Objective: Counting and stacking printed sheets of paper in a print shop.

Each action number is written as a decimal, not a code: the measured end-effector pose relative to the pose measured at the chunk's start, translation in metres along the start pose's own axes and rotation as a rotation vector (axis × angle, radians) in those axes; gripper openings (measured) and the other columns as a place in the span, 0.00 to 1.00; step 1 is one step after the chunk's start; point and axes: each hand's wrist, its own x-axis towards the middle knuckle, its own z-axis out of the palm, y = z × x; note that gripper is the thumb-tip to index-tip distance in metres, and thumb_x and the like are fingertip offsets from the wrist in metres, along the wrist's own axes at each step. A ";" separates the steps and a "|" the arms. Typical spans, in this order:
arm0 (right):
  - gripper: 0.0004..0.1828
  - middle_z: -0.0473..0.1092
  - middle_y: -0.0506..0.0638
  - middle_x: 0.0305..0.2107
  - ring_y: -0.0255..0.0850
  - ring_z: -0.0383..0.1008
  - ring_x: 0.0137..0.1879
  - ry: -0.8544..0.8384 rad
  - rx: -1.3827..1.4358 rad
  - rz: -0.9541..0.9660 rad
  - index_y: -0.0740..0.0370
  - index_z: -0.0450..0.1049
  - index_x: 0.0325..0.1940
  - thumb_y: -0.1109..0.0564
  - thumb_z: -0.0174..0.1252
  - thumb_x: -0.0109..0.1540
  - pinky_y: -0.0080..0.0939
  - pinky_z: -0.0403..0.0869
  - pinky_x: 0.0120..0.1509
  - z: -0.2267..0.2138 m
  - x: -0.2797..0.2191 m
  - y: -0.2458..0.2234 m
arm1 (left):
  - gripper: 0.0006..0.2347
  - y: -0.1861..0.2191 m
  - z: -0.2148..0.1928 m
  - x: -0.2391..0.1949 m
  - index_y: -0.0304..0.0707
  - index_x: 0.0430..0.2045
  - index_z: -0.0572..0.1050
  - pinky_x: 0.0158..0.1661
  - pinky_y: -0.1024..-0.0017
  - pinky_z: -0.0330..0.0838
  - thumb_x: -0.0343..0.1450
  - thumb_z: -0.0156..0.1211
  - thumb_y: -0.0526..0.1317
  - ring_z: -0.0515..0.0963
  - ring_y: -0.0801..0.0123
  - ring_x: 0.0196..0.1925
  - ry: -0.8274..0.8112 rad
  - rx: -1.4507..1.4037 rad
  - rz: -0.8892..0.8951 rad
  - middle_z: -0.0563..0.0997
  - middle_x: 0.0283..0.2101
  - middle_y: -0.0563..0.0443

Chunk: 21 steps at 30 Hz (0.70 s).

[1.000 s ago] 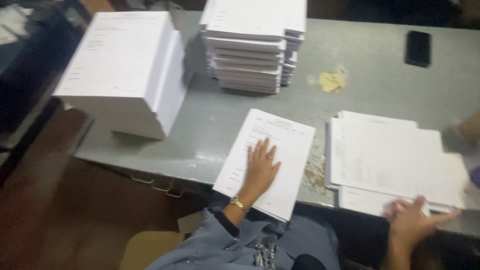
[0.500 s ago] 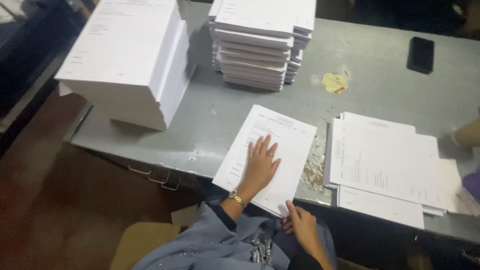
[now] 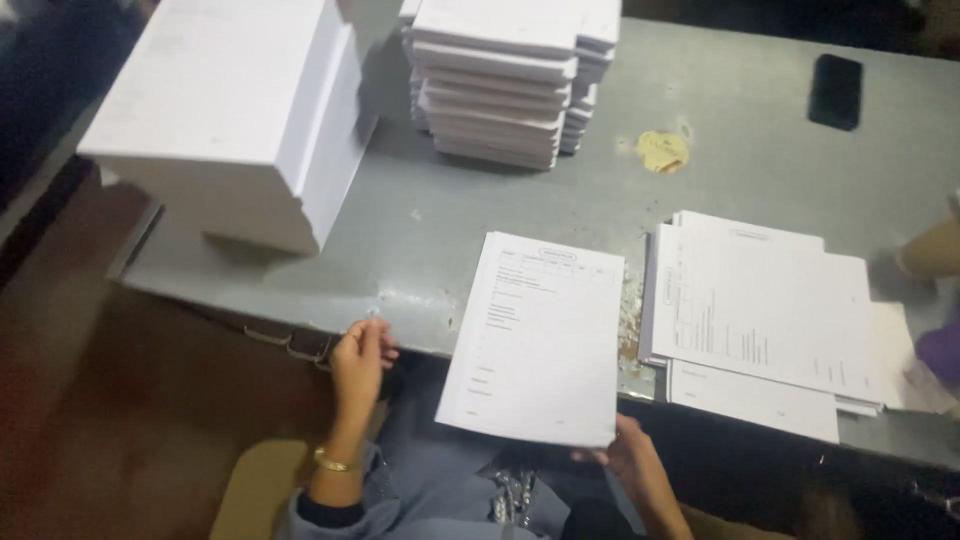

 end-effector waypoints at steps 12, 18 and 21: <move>0.39 0.69 0.62 0.62 0.50 0.70 0.65 0.556 -0.122 -0.076 0.61 0.58 0.73 0.61 0.60 0.57 0.50 0.71 0.66 0.074 0.022 0.006 | 0.14 -0.047 0.083 -0.067 0.26 0.43 0.77 0.32 0.74 0.83 0.67 0.70 0.36 0.86 0.63 0.30 -0.943 -0.198 -0.331 0.86 0.37 0.36; 0.25 0.77 0.63 0.50 0.49 0.77 0.53 0.541 -0.241 -0.006 0.71 0.73 0.61 0.63 0.61 0.59 0.46 0.73 0.59 0.028 0.004 -0.028 | 0.19 -0.090 0.045 -0.034 0.34 0.52 0.75 0.41 0.71 0.79 0.70 0.64 0.44 0.79 0.69 0.38 -0.797 -0.267 -0.489 0.79 0.39 0.48; 0.24 0.78 0.67 0.48 0.53 0.77 0.51 0.472 -0.251 0.036 0.75 0.74 0.60 0.64 0.61 0.59 0.49 0.73 0.58 0.005 -0.009 -0.040 | 0.26 -0.056 0.002 -0.032 0.35 0.59 0.68 0.48 0.65 0.72 0.68 0.58 0.50 0.76 0.63 0.45 -0.472 -0.389 -0.560 0.75 0.46 0.45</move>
